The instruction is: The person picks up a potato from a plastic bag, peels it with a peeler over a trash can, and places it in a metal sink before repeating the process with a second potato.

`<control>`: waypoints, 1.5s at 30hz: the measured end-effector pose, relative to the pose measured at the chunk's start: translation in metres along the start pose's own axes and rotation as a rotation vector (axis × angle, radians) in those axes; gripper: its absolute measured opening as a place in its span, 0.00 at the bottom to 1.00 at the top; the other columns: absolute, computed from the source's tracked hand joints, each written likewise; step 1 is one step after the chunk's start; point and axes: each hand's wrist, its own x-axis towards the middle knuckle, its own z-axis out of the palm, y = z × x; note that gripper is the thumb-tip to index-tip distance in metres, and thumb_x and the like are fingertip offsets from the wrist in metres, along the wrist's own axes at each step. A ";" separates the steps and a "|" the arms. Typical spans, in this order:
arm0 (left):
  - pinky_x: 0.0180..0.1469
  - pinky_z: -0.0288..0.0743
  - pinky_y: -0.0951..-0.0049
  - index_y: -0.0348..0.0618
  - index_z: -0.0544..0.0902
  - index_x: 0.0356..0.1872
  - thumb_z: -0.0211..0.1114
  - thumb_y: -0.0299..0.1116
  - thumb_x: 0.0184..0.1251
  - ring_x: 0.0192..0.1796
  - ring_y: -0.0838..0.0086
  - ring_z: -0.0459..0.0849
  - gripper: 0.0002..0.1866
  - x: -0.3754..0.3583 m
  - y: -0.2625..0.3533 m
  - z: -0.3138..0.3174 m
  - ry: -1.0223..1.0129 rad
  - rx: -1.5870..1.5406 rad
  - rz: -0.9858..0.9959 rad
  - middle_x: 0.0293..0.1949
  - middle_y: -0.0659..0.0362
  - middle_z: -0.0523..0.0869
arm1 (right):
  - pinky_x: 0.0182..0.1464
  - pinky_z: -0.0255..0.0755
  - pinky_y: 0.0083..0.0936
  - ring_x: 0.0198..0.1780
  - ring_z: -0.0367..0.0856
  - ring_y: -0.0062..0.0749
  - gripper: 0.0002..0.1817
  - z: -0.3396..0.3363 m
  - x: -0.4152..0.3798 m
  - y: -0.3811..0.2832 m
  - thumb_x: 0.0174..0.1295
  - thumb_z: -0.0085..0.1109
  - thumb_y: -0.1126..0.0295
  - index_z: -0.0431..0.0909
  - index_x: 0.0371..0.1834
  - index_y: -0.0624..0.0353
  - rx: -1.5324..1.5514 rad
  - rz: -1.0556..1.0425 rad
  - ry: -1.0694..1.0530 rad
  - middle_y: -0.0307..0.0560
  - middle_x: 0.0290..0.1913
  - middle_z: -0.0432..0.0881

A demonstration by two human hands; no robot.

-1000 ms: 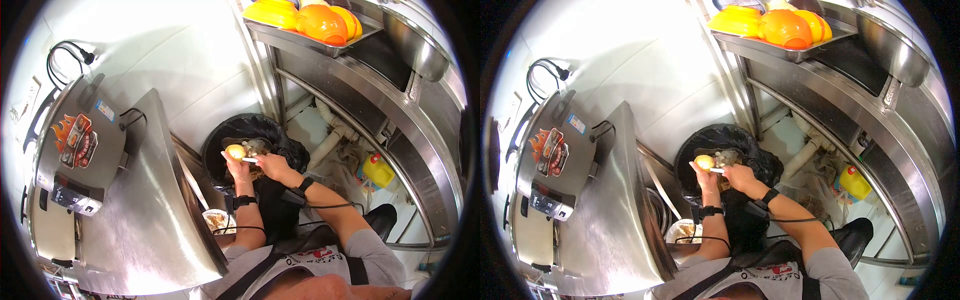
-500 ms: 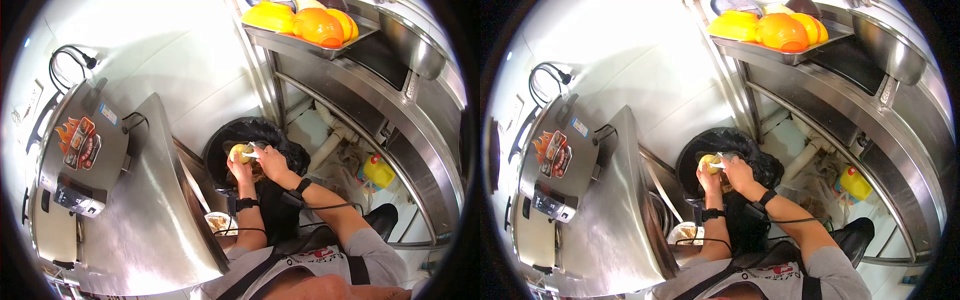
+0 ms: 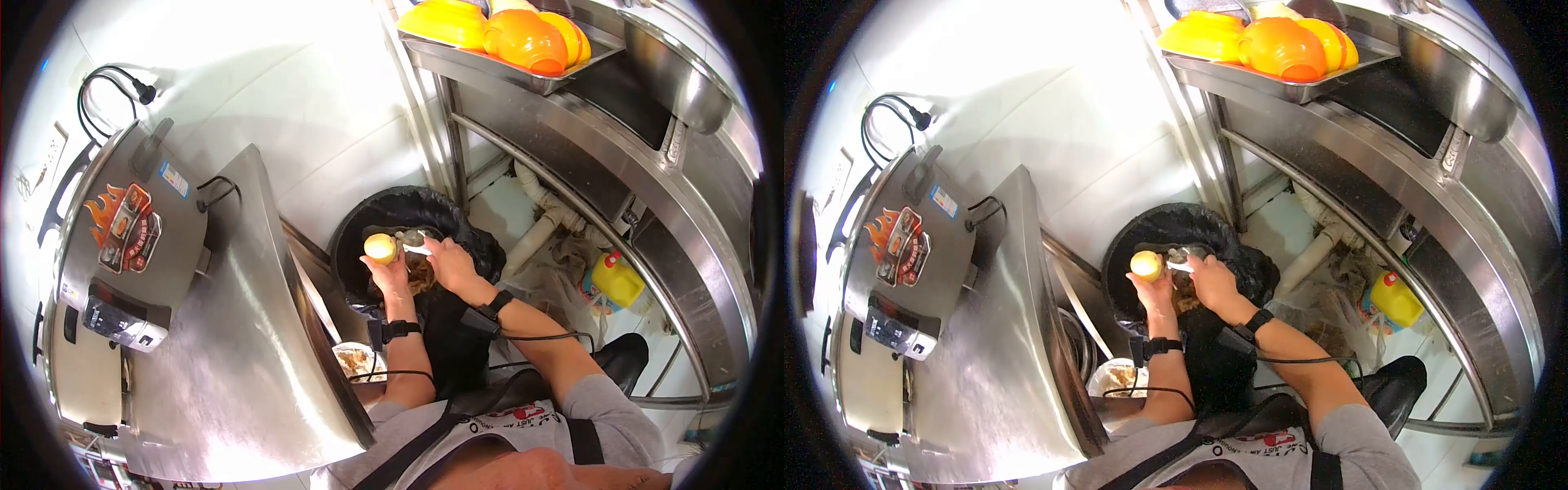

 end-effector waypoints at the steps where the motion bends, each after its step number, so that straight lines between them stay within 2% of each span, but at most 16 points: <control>1: 0.62 0.60 0.42 0.49 0.71 0.58 0.42 0.63 0.69 0.58 0.57 0.75 0.31 -0.001 0.000 0.001 0.003 0.000 0.001 0.56 0.55 0.77 | 0.46 0.73 0.42 0.45 0.77 0.52 0.22 -0.001 0.001 -0.001 0.61 0.55 0.67 0.70 0.60 0.51 0.044 -0.009 0.020 0.55 0.43 0.75; 6: 0.63 0.59 0.43 0.52 0.73 0.57 0.44 0.65 0.67 0.58 0.57 0.75 0.31 -0.006 0.005 0.010 -0.017 -0.103 -0.042 0.54 0.56 0.79 | 0.43 0.74 0.44 0.42 0.78 0.54 0.22 -0.001 0.003 -0.001 0.63 0.53 0.66 0.67 0.61 0.51 0.126 -0.064 0.079 0.57 0.44 0.75; 8: 0.62 0.60 0.43 0.52 0.73 0.55 0.47 0.64 0.66 0.56 0.58 0.76 0.30 -0.009 0.008 0.015 0.002 -0.108 -0.036 0.53 0.57 0.79 | 0.40 0.74 0.46 0.39 0.80 0.54 0.19 0.002 0.007 0.000 0.64 0.50 0.64 0.68 0.58 0.52 0.204 0.013 0.257 0.58 0.42 0.77; 12: 0.62 0.61 0.43 0.52 0.74 0.53 0.57 0.61 0.62 0.53 0.59 0.77 0.28 -0.007 0.009 0.013 -0.058 -0.172 0.006 0.48 0.59 0.81 | 0.36 0.75 0.46 0.35 0.81 0.54 0.14 0.006 0.012 0.013 0.65 0.47 0.62 0.71 0.47 0.59 -0.158 0.130 -0.266 0.57 0.35 0.81; 16: 0.59 0.63 0.39 0.53 0.73 0.53 0.59 0.62 0.60 0.52 0.58 0.77 0.29 -0.026 0.011 0.033 -0.015 -0.143 0.001 0.47 0.60 0.81 | 0.35 0.74 0.46 0.36 0.81 0.54 0.14 -0.001 -0.001 0.007 0.65 0.49 0.61 0.72 0.45 0.58 0.011 0.013 0.090 0.57 0.37 0.81; 18: 0.53 0.73 0.47 0.46 0.73 0.51 0.59 0.59 0.63 0.47 0.61 0.80 0.28 -0.034 0.011 0.044 -0.003 0.023 0.097 0.46 0.56 0.80 | 0.38 0.74 0.45 0.38 0.80 0.54 0.14 -0.003 -0.006 0.010 0.65 0.50 0.62 0.72 0.48 0.57 0.087 -0.021 0.226 0.57 0.38 0.81; 20: 0.42 0.79 0.53 0.34 0.71 0.49 0.60 0.55 0.64 0.46 0.60 0.79 0.30 -0.013 -0.005 0.033 0.101 0.439 0.533 0.46 0.50 0.78 | 0.40 0.75 0.43 0.40 0.80 0.54 0.15 -0.013 -0.017 0.010 0.64 0.51 0.62 0.72 0.50 0.58 0.165 -0.026 0.269 0.57 0.40 0.81; 24: 0.43 0.80 0.52 0.37 0.69 0.54 0.68 0.51 0.58 0.47 0.57 0.79 0.32 -0.031 -0.007 0.045 0.211 0.182 0.211 0.53 0.49 0.74 | 0.41 0.74 0.42 0.40 0.80 0.54 0.16 -0.031 -0.045 0.017 0.64 0.52 0.64 0.72 0.52 0.58 0.265 -0.060 0.398 0.56 0.40 0.81; 26: 0.45 0.82 0.49 0.38 0.71 0.54 0.70 0.55 0.53 0.48 0.51 0.78 0.35 -0.039 -0.018 0.056 0.459 0.408 0.290 0.55 0.49 0.73 | 0.41 0.74 0.40 0.40 0.80 0.54 0.16 -0.043 -0.063 0.024 0.64 0.53 0.65 0.73 0.53 0.58 0.364 -0.101 0.399 0.55 0.39 0.81; 28: 0.41 0.83 0.51 0.38 0.73 0.52 0.70 0.55 0.52 0.47 0.50 0.78 0.35 -0.032 -0.022 0.050 0.576 0.463 0.328 0.53 0.48 0.74 | 0.38 0.73 0.33 0.36 0.81 0.45 0.15 -0.067 -0.084 0.034 0.66 0.52 0.66 0.73 0.53 0.58 0.439 -0.046 0.360 0.51 0.35 0.82; 29: 0.39 0.84 0.52 0.37 0.75 0.50 0.71 0.55 0.51 0.46 0.50 0.78 0.34 -0.025 -0.016 0.049 0.686 0.321 0.153 0.52 0.48 0.76 | 0.37 0.73 0.30 0.34 0.81 0.38 0.15 -0.081 -0.098 0.038 0.66 0.51 0.66 0.73 0.54 0.58 0.567 0.042 0.300 0.48 0.33 0.82; 31: 0.43 0.82 0.52 0.39 0.75 0.50 0.68 0.53 0.56 0.48 0.53 0.77 0.30 -0.037 -0.016 0.062 0.340 0.114 0.086 0.52 0.51 0.76 | 0.33 0.71 0.28 0.30 0.79 0.30 0.16 -0.098 -0.125 0.056 0.68 0.49 0.63 0.72 0.54 0.58 0.689 0.101 0.286 0.44 0.29 0.81; 35: 0.52 0.78 0.58 0.46 0.74 0.51 0.60 0.51 0.66 0.50 0.64 0.76 0.22 -0.101 -0.015 0.146 -0.164 0.107 -0.107 0.50 0.57 0.77 | 0.33 0.72 0.29 0.30 0.80 0.31 0.16 -0.123 -0.187 0.105 0.68 0.49 0.63 0.72 0.54 0.59 0.582 0.190 0.335 0.44 0.29 0.81; 40: 0.52 0.78 0.56 0.42 0.72 0.54 0.56 0.47 0.67 0.54 0.52 0.78 0.22 -0.224 -0.032 0.275 -0.708 0.161 -0.294 0.51 0.53 0.79 | 0.34 0.72 0.28 0.30 0.79 0.30 0.17 -0.116 -0.239 0.171 0.67 0.49 0.62 0.73 0.52 0.62 0.606 0.341 0.397 0.45 0.28 0.81; 42: 0.53 0.77 0.52 0.44 0.72 0.56 0.56 0.46 0.67 0.55 0.53 0.78 0.23 -0.264 -0.046 0.318 -0.896 0.201 -0.406 0.52 0.53 0.79 | 0.35 0.72 0.28 0.30 0.80 0.31 0.17 -0.113 -0.258 0.181 0.67 0.49 0.62 0.73 0.52 0.62 0.625 0.356 0.439 0.46 0.28 0.81; 45: 0.58 0.71 0.49 0.46 0.68 0.61 0.56 0.44 0.68 0.56 0.61 0.78 0.24 -0.308 -0.082 0.371 -1.225 0.385 -0.331 0.57 0.55 0.76 | 0.37 0.73 0.29 0.31 0.81 0.34 0.18 -0.105 -0.274 0.204 0.67 0.49 0.61 0.72 0.52 0.63 0.631 0.413 0.505 0.48 0.28 0.81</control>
